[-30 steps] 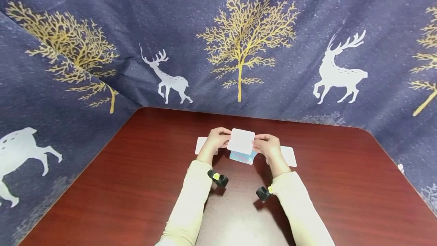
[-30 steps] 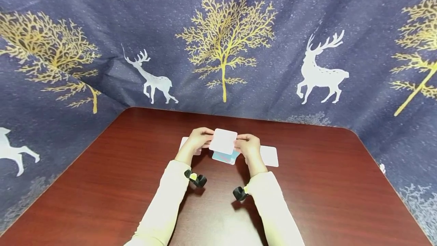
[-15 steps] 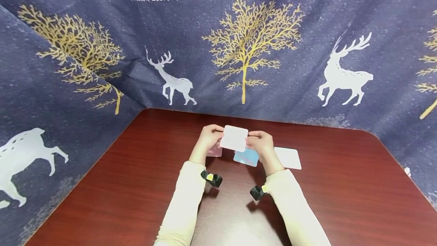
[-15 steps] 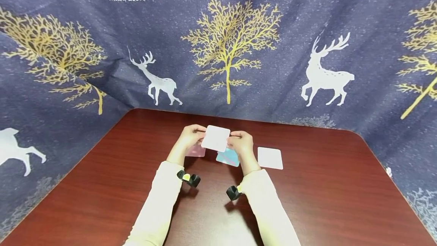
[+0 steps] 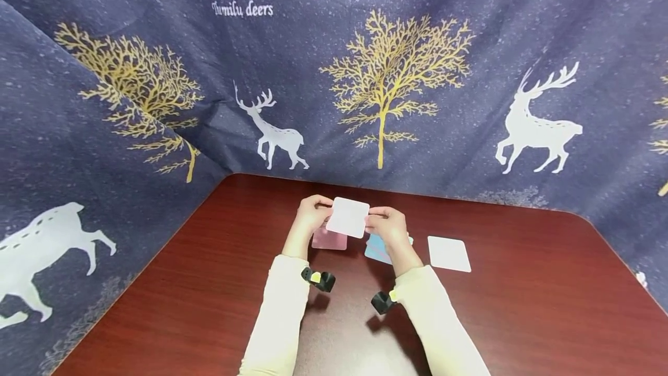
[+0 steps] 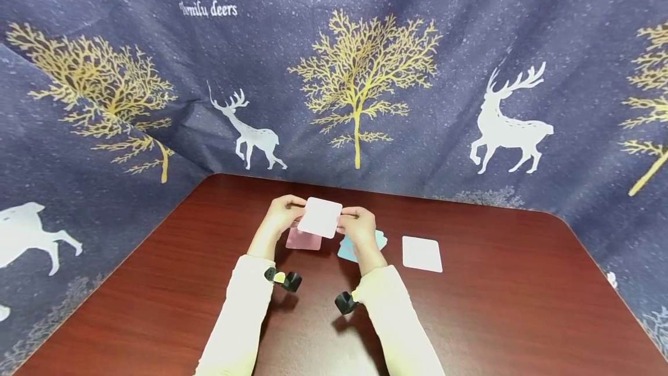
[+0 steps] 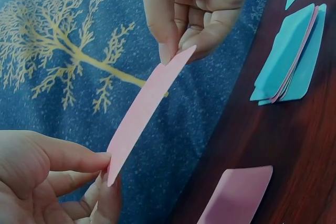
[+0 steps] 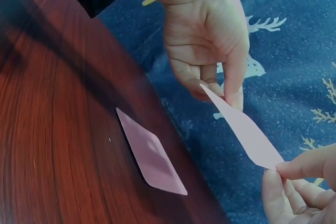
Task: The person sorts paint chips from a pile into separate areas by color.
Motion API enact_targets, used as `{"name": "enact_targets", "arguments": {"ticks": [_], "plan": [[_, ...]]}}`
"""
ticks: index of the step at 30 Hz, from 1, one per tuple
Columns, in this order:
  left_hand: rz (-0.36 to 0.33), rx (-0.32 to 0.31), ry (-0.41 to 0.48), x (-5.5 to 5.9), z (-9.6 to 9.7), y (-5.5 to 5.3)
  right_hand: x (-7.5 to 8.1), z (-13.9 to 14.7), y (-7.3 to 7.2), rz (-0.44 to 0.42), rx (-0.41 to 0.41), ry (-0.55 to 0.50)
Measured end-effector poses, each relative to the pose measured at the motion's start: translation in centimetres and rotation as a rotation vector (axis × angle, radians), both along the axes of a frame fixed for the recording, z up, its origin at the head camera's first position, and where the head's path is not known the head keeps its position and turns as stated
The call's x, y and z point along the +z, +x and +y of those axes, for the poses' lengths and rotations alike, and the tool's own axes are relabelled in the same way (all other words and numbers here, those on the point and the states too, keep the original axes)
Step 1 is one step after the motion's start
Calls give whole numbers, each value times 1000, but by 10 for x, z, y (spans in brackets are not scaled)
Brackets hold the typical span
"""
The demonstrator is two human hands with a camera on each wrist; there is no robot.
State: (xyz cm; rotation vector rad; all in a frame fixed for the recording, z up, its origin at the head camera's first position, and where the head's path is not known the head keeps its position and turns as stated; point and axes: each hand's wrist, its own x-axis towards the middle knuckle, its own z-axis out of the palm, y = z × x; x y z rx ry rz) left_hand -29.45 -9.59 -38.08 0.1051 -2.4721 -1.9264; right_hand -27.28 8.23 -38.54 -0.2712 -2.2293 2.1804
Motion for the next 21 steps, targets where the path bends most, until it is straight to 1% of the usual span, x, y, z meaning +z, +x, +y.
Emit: {"name": "enact_targets", "arguments": {"ticks": [3, 7, 10, 14, 21], "plan": [[11, 15, -22, -2, -3, 0, -2, -3, -2, -1, 11, -9], [33, 50, -84, -5, -9, -1, -4, -7, -5, 4, 26, -4], [17, 59, -73, -6, -13, -3, -5, -9, -8, 11, 39, 3], [-15, 57, -31, -9, -18, -5, -8, -14, -12, 10, 56, 7], [-16, 72, -61, -12, -22, -7, -17, -21, -13, -11, 61, 27]]}}
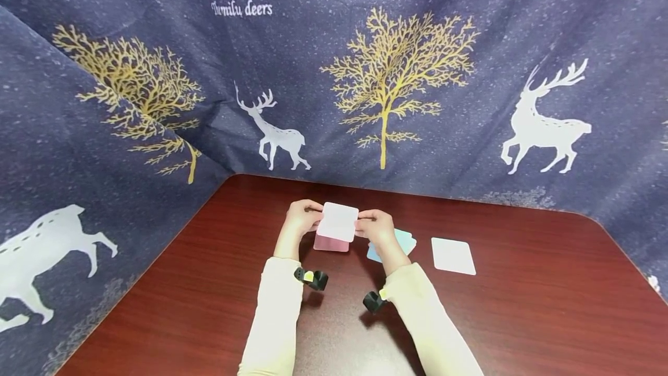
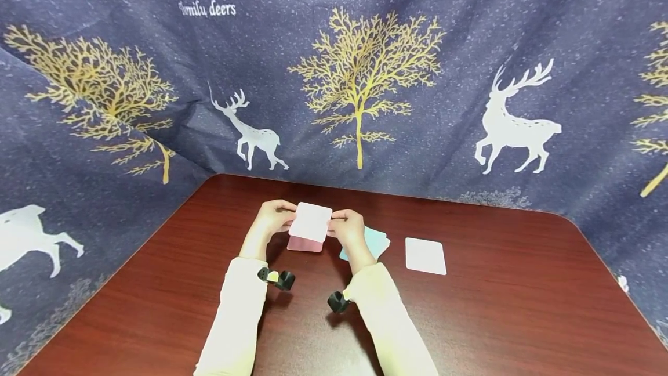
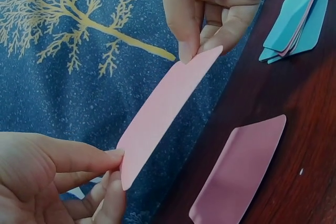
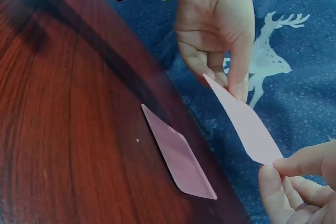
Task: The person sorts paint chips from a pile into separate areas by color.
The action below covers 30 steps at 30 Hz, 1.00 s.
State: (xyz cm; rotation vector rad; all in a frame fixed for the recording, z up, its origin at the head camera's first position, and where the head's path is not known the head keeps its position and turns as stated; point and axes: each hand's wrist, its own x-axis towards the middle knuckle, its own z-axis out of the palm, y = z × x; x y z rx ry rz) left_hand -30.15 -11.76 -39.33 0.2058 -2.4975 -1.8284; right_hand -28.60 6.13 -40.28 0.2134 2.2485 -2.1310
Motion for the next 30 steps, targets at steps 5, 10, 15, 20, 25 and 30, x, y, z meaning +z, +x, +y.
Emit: {"name": "enact_targets", "arguments": {"ticks": [5, 10, 15, 20, 25, 30], "plan": [[-19, 17, -40, -4, -2, 1, -8, -5, -3, 14, -2, -10], [-40, 29, -72, -8, -2, 1, -12, -8, -6, 23, -7, 2], [-37, 46, -118, -9, -2, -1, -12, -10, -8, 33, 10, 26], [-49, 48, -144, -11, -1, -3, -11, -9, -8, 4, 25, 24], [-84, 48, -158, -17, -1, -5, -11, -8, -7, -39, 50, 51], [-102, 46, -174, -23, 0, -8, -14, -8, -6, -49, 76, 81]]}}
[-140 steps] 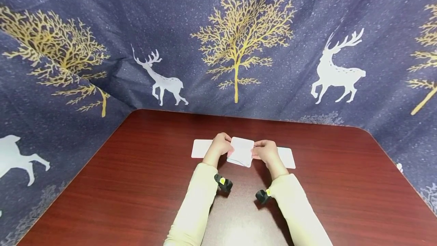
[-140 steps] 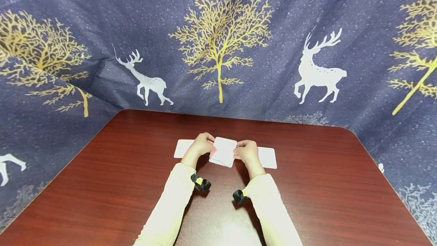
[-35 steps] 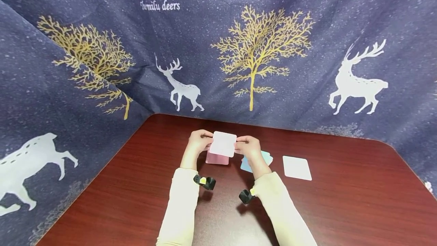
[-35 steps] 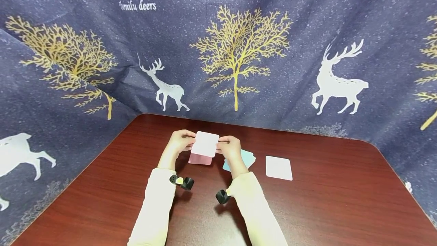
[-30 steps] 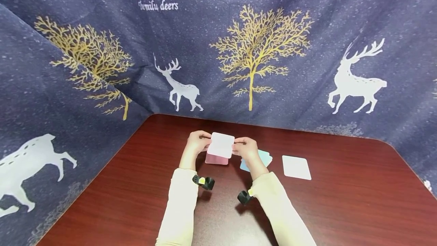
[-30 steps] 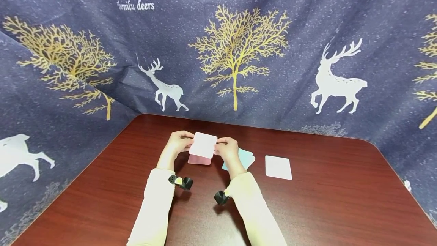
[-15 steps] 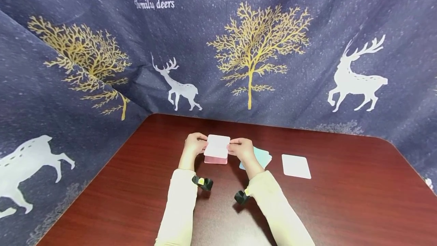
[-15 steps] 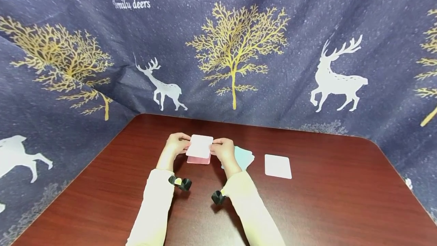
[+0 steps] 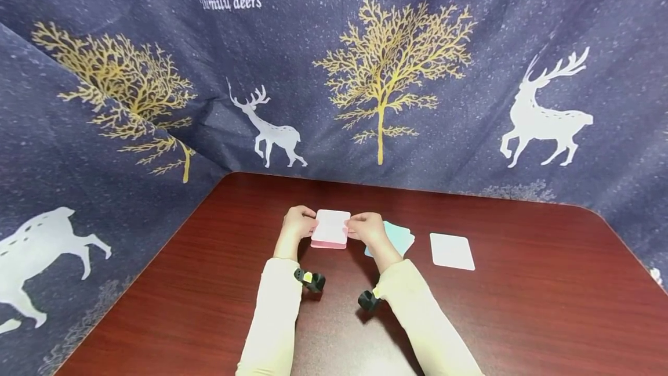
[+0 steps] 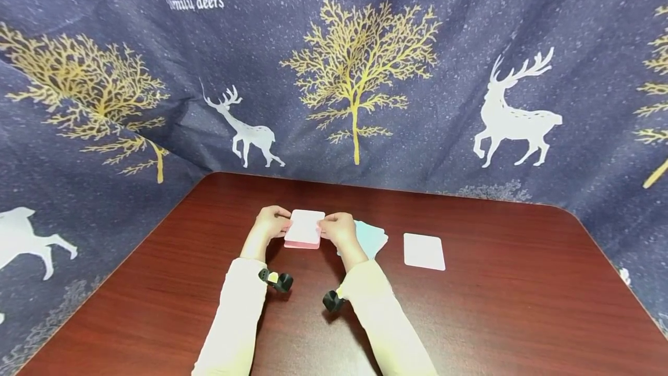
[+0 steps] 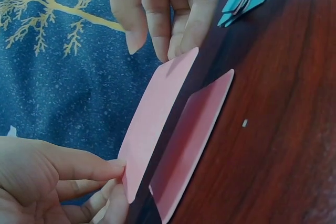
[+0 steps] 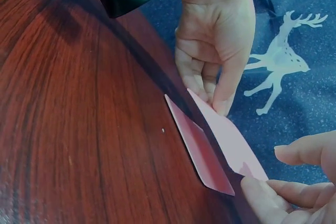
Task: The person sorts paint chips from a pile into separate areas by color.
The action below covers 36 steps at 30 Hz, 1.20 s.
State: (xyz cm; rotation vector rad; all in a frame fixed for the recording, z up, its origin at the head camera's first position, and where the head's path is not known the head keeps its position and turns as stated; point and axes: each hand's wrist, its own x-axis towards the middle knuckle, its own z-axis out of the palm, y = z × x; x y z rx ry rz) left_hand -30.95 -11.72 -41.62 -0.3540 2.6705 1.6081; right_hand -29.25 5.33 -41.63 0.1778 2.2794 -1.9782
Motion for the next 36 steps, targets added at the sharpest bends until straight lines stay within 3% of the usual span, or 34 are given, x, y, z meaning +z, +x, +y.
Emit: {"name": "enact_targets", "arguments": {"ticks": [14, 36], "plan": [[-1, -46, -129, -6, -2, 2, -5, -3, 1, -3, 41, 72], [-23, -48, -94, -5, -2, 4, -5, 0, 4, -5, 83, 165]]}}
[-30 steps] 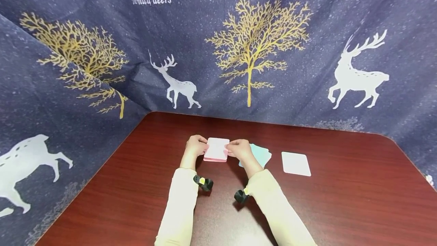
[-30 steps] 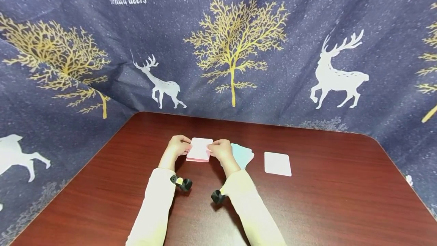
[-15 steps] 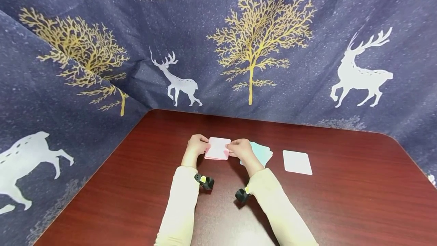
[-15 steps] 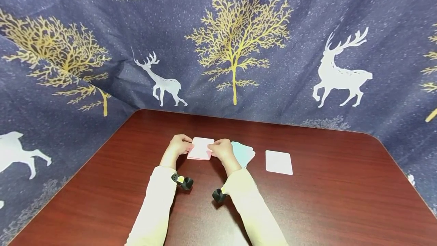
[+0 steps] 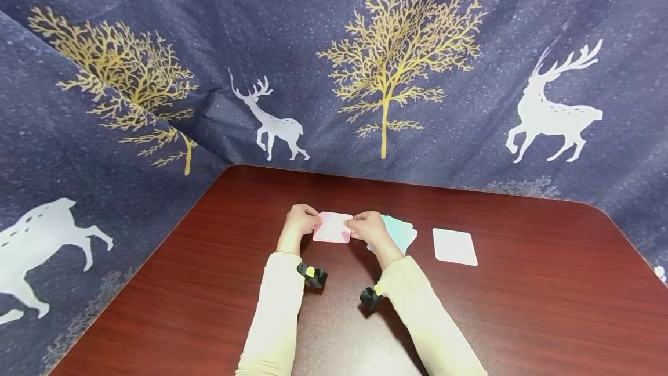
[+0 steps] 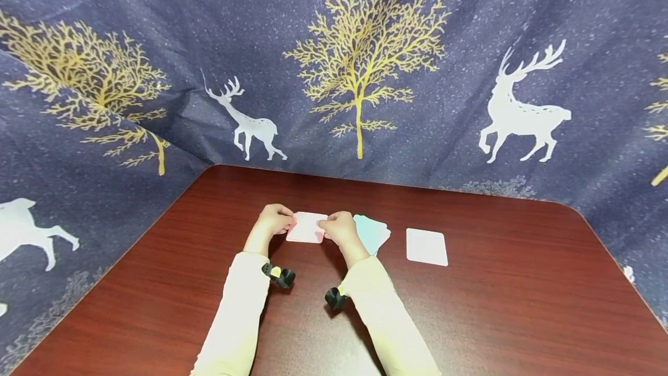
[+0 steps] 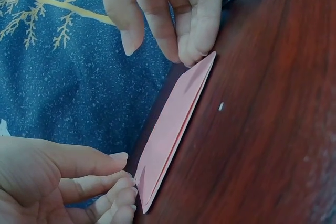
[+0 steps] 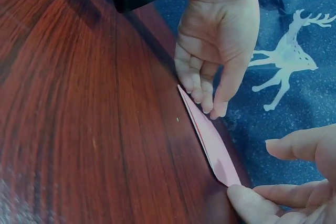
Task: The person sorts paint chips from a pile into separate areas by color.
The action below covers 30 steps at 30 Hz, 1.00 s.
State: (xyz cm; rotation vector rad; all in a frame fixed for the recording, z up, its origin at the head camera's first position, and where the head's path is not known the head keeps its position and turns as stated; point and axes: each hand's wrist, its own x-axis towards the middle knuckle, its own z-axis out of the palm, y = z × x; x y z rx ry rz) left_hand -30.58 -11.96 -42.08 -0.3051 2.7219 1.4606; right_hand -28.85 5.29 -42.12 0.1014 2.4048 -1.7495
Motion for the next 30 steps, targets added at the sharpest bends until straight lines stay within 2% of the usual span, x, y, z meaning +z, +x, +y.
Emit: {"name": "enact_targets", "arguments": {"ticks": [15, 20, 22, 30], "plan": [[10, -2, 39, 9, 8, 4, 3, 6, 3, 14, -67, -64], [28, -20, 40, 14, 11, 8, 9, 10, 4, 16, -77, -124], [43, -36, 8, 15, 13, 9, 12, 13, 5, 10, -76, -140], [92, -91, -34, 25, 26, 6, 25, 29, 7, -24, -85, -176]]}}
